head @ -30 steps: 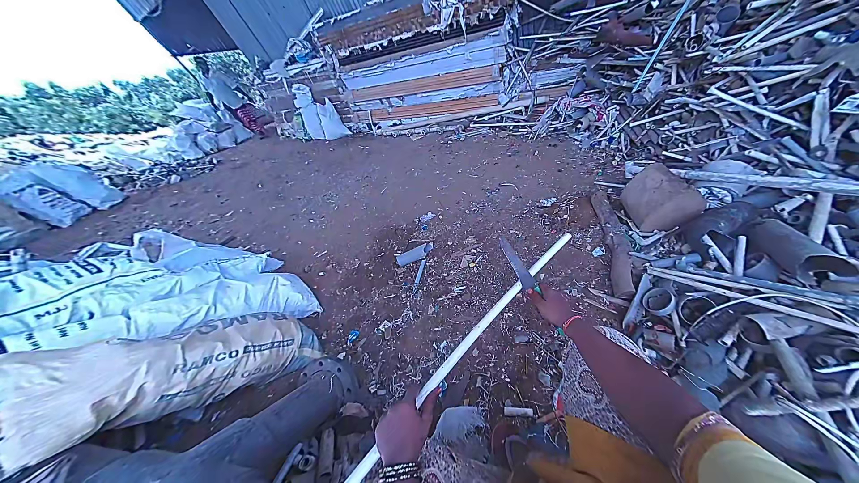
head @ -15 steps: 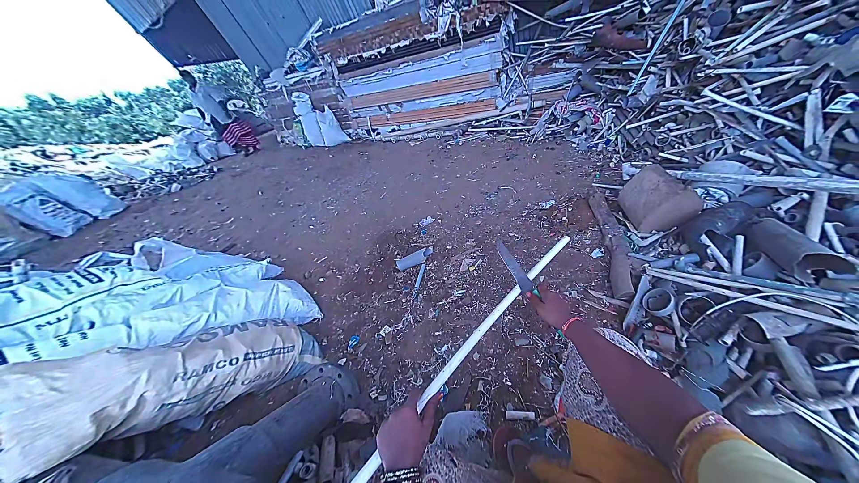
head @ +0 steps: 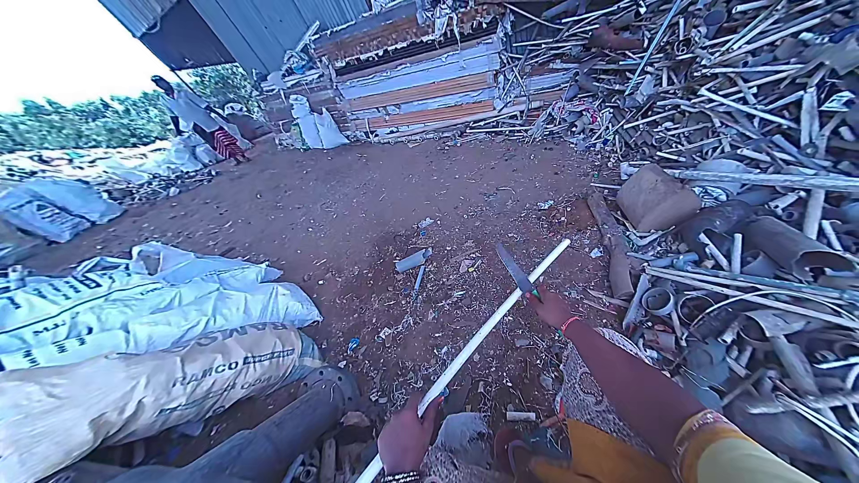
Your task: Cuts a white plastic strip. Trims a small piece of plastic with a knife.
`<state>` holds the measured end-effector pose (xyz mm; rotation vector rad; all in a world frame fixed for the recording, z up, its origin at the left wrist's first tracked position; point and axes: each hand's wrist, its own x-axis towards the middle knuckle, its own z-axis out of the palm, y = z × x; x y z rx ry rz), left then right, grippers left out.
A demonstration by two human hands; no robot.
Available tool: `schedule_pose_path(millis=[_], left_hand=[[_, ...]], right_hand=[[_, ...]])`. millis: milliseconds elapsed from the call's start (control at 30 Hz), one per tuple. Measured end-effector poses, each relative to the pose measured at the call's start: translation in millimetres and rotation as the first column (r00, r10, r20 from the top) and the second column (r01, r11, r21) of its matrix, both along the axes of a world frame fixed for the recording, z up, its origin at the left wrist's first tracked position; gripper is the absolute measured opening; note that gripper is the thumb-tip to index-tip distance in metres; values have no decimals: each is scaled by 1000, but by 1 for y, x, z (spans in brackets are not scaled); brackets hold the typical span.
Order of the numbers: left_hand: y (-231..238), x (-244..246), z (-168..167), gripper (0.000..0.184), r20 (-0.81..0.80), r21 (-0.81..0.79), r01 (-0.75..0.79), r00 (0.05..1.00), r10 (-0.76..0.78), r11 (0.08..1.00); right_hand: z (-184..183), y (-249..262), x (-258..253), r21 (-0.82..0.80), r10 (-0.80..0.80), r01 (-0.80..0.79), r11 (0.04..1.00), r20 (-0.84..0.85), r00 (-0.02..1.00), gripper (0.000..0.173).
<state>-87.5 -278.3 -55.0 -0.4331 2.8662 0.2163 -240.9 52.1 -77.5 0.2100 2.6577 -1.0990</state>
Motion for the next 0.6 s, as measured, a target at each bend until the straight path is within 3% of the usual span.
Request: schedule_pose_path(millis=[600], left_hand=[[2, 4, -1, 50, 1, 14, -12, 1000, 12, 1000]], right_hand=[[-15, -2, -7, -48, 8, -6, 999, 27, 1000, 55]])
